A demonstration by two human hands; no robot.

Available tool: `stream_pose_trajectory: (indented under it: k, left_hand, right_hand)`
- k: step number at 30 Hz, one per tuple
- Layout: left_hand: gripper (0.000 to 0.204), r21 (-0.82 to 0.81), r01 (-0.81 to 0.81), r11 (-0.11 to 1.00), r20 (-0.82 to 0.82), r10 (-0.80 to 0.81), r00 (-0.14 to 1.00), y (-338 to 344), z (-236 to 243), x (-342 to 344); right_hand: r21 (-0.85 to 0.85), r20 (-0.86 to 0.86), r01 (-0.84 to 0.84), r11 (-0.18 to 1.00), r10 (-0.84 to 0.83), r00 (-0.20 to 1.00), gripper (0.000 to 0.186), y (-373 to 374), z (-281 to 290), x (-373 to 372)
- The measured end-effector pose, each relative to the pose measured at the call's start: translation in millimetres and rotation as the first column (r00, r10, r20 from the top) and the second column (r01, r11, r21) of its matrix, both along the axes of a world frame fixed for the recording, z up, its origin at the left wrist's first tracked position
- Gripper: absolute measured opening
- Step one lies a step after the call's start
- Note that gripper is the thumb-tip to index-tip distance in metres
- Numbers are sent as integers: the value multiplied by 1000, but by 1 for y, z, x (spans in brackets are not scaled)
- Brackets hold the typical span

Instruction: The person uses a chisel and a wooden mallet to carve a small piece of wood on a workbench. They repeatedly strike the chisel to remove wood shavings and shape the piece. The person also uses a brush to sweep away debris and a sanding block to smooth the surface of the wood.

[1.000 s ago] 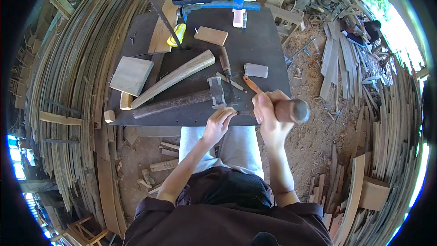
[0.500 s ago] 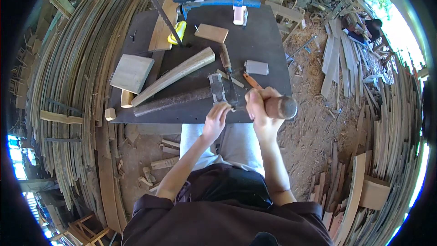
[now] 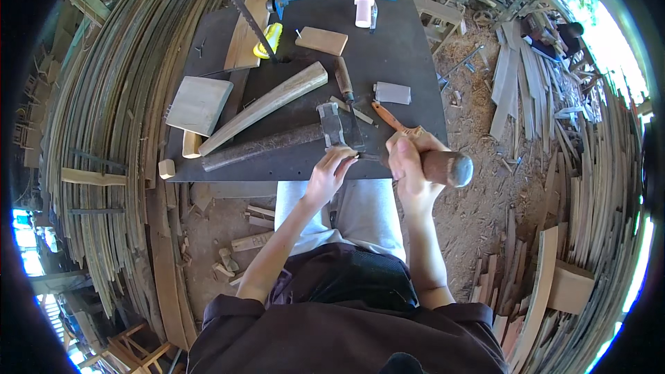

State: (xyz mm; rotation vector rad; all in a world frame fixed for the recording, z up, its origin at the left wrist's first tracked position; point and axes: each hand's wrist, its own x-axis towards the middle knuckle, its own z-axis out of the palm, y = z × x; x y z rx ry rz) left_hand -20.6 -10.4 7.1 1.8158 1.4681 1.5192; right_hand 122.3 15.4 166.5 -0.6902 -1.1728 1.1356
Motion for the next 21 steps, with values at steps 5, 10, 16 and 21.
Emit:
stream_pose_trajectory:
  k: [5, 10, 16, 21]
  left_hand:
    - [20, 1, 11, 1000, -8, -11, 1000, 2, -1, 0]
    - [16, 4, 49, 999, -24, -49, 999, 1, 1, 1]
    - [18, 35, 79, 996, -90, -76, 993, -6, -4, 4]
    - [18, 89, 61, 994, -125, -50, 991, -9, -5, 4]
  right_hand:
    - [-3, -35, -28, 1000, 28, 999, 32, -4, 7, 4]
    - [35, 18, -42, 999, 41, 999, 32, -8, 1, 10]
    - [38, -19, -14, 999, 15, 1000, 31, -12, 1, 12]
    - [-26, -7, -13, 1000, 13, 1000, 31, -15, 6, 12]
